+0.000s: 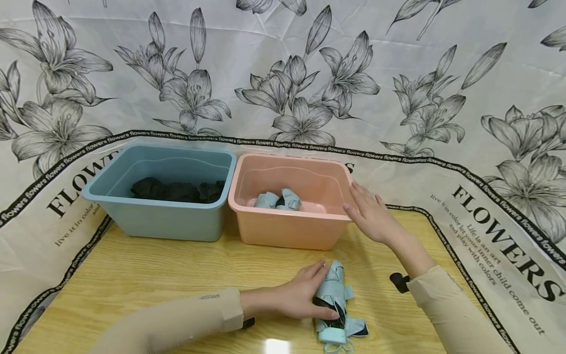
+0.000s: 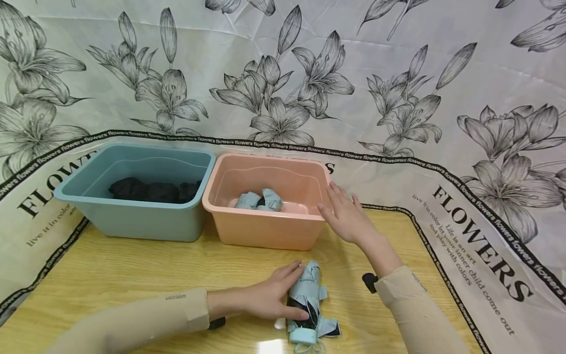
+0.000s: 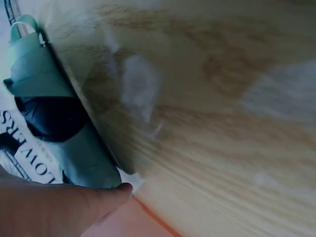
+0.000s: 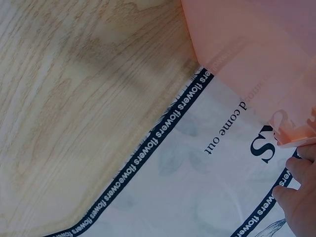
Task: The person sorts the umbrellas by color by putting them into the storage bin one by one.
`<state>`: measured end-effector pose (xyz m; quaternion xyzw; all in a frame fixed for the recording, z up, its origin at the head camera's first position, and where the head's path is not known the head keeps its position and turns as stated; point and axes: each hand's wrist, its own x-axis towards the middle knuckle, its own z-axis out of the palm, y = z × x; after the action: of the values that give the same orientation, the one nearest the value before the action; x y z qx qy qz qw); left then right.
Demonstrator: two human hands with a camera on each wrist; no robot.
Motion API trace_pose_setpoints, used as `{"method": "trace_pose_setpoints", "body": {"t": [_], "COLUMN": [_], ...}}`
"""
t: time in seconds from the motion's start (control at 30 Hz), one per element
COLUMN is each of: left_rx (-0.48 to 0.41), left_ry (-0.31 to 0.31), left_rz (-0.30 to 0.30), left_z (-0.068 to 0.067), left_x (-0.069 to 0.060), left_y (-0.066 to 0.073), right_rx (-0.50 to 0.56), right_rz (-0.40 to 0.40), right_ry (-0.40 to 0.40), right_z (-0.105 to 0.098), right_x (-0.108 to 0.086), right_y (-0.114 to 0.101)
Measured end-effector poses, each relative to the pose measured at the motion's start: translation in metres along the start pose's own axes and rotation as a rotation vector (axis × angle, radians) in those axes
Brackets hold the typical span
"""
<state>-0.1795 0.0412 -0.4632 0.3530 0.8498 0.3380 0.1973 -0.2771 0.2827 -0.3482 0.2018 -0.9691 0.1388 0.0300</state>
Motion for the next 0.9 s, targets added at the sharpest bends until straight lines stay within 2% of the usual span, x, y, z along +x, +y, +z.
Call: {"method": "trace_pose_setpoints", "body": {"t": [0.1, 0.23, 0.4, 0.57, 0.9], "left_rx": [0.034, 0.084, 0.126, 0.120, 0.088], "left_ry": [-0.012, 0.004, 0.000, -0.029, 0.035], "left_rz": [-0.015, -0.025, -0.031, -0.048, -0.032], "left_z": [0.003, 0.005, 0.001, -0.005, -0.002], "left_x": [0.006, 0.015, 0.025, 0.030, 0.031], "left_y": [0.002, 0.001, 0.001, 0.002, 0.001], "right_rx": [-0.004, -0.005, 0.003, 0.006, 0.002], "right_rz": [0.001, 0.004, 0.006, 0.007, 0.007], "right_ry": [-0.003, -0.006, -0.010, -0.015, -0.016], "right_z": [0.001, 0.002, 0.003, 0.002, 0.002], "right_x": [0.000, 0.001, 0.001, 0.001, 0.001], "right_y": [0.001, 0.004, 0.004, 0.003, 0.003]}}
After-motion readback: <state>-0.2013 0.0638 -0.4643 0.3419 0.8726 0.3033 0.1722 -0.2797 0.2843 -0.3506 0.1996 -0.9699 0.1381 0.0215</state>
